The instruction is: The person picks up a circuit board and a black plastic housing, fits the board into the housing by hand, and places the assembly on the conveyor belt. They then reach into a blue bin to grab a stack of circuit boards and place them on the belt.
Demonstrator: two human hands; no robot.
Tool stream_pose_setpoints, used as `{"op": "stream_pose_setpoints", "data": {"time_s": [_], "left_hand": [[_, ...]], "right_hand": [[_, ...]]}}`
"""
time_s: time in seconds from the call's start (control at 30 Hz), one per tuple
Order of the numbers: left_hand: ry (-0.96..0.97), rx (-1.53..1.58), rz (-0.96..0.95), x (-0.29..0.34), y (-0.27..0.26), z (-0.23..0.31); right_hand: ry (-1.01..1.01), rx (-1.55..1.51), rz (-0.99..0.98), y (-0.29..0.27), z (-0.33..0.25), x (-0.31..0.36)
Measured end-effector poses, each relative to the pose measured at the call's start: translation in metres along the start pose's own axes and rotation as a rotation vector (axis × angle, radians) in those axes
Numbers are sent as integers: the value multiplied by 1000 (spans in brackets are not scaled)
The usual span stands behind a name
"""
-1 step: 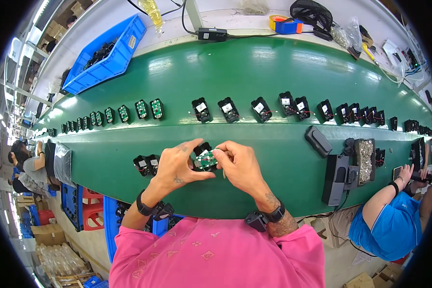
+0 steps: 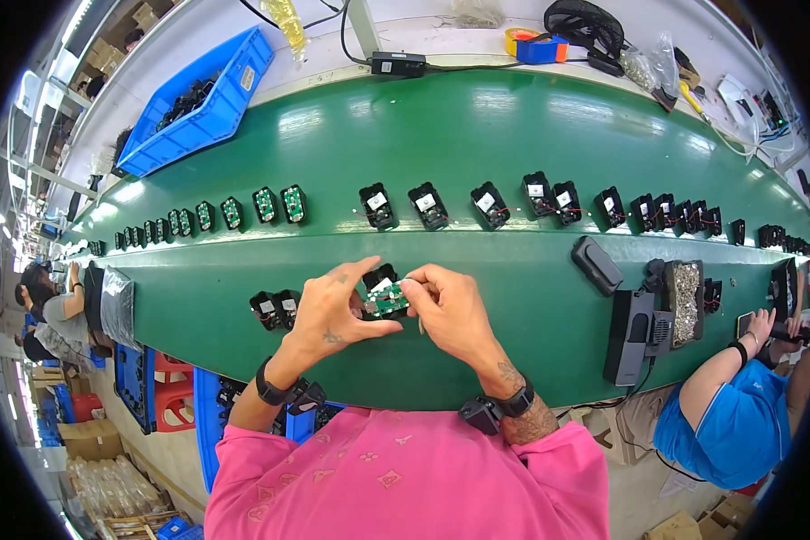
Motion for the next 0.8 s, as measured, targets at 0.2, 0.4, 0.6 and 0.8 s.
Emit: {"op": "stream_pose_setpoints", "data": {"time_s": [0.2, 0.4, 0.6, 0.8], "left_hand": [[-372, 850, -2, 11, 25, -18], [-474, 1199, 19, 15, 47, -21], [-448, 1143, -45, 13, 52, -12], [-481, 1188, -36, 13, 55, -2]], "right_hand": [[-1, -14, 96, -1, 2, 2], [-101, 190, 172, -3, 1, 1], [-508, 325, 139, 1, -22, 5], [-465, 168, 127, 0, -14, 5]]}}
Point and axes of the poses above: each hand's wrist, its own x-axis away from the middle knuckle, its own y-axis out of the palm, z = x × y, the point moved 5 cm from there along -x, towards the middle knuckle, and after that the axes turned 3 degrees about z, right-handed, at the moved point
